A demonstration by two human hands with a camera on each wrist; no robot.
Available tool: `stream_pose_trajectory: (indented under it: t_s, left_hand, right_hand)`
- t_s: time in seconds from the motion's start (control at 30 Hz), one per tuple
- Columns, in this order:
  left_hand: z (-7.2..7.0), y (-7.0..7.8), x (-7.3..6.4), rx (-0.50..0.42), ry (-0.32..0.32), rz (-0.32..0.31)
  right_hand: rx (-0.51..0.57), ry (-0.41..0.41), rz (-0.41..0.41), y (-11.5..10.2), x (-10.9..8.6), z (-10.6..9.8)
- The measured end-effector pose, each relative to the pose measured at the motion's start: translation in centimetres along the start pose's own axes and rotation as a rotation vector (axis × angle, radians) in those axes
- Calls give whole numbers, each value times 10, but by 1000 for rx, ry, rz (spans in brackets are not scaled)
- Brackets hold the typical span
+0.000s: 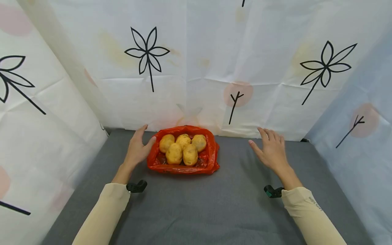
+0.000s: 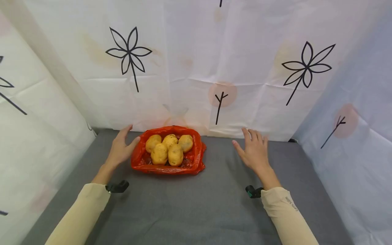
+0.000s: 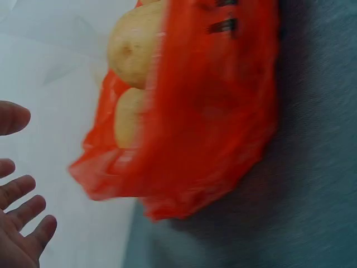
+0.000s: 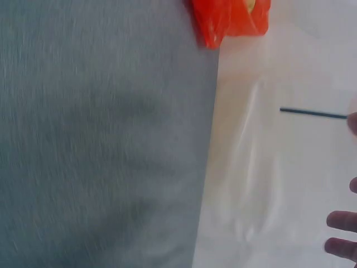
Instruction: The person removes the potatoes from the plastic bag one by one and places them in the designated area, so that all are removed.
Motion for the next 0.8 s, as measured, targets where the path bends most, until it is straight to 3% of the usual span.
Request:
stream_pose_trajectory:
  t_s: [0.23, 0.37, 0.63, 0.8]
  left_hand:
    - [19, -32, -9, -294, -50, -163]
    - [32, -47, -12, -436, -68, -197]
    - [48, -63, -22, -589, -123, -351]
    - [53, -67, -22, -664, -118, -386]
  right_hand:
    - [145, -26, 10, -25, -7, 14]
    - [229, -61, 22, -41, -10, 26]
    - [384, -46, -37, -80, -5, 48]
    - [463, -22, -117, -109, 3, 61]
Point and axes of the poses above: each hand's wrist, its own x-axis towards the middle knuckle, its own z-axis out of the palm, y = z × x, the point moved 5 cm from there along x, towards the middle knuckle, and after that the axes turned 8 degrees about -z, right-handed, at the moved point
